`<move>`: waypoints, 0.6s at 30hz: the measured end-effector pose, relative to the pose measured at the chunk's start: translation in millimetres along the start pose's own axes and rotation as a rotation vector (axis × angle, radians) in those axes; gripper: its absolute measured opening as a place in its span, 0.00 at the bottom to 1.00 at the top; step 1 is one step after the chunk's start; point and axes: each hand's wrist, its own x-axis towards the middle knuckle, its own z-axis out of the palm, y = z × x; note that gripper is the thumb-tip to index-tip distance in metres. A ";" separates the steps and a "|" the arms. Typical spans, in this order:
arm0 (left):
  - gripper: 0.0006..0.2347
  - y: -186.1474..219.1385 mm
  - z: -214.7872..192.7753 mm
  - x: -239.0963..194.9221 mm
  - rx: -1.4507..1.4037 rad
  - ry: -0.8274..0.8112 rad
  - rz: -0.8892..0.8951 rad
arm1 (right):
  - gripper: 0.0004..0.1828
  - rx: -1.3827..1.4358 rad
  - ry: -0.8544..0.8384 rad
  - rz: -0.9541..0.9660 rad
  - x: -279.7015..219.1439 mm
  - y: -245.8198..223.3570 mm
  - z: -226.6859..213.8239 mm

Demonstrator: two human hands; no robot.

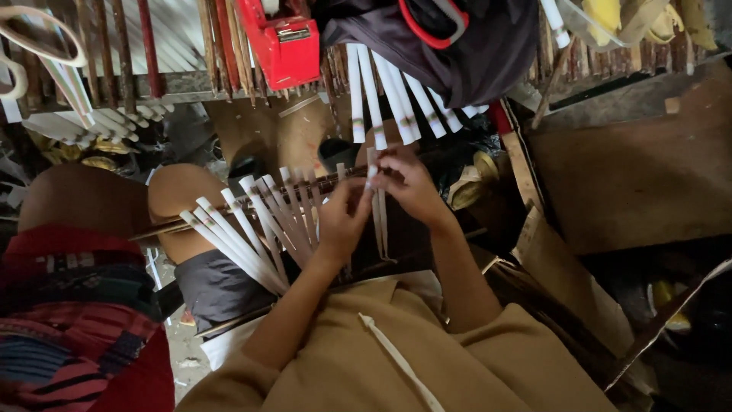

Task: The person sits on the floor and repeatedly picks up white plastic tubes, inserts them into a wooden frame, and secures them with tape. They handle the tubes one at a time, arranging them in a row within the frame.

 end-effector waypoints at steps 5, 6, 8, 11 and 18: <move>0.16 10.7 -27.9 11.8 -0.151 -0.118 -0.351 | 0.13 -0.014 -0.078 -0.041 -3.6 -6.2 4.1; 0.15 10.0 -34.7 15.3 -0.185 -0.172 -0.405 | 0.13 -0.015 -0.114 -0.015 -4.6 -6.5 5.2; 0.14 -9.4 -46.0 14.9 -0.356 -0.242 -0.415 | 0.12 -0.016 -0.184 0.016 3.4 -39.0 0.2; 0.15 -28.1 -58.8 10.0 -0.618 -0.347 -0.426 | 0.11 -0.054 -0.260 0.004 3.6 -59.5 2.9; 0.12 0.5 -74.3 12.3 -0.702 -0.351 -0.370 | 0.12 -0.088 -0.257 -0.058 6.3 -63.5 5.3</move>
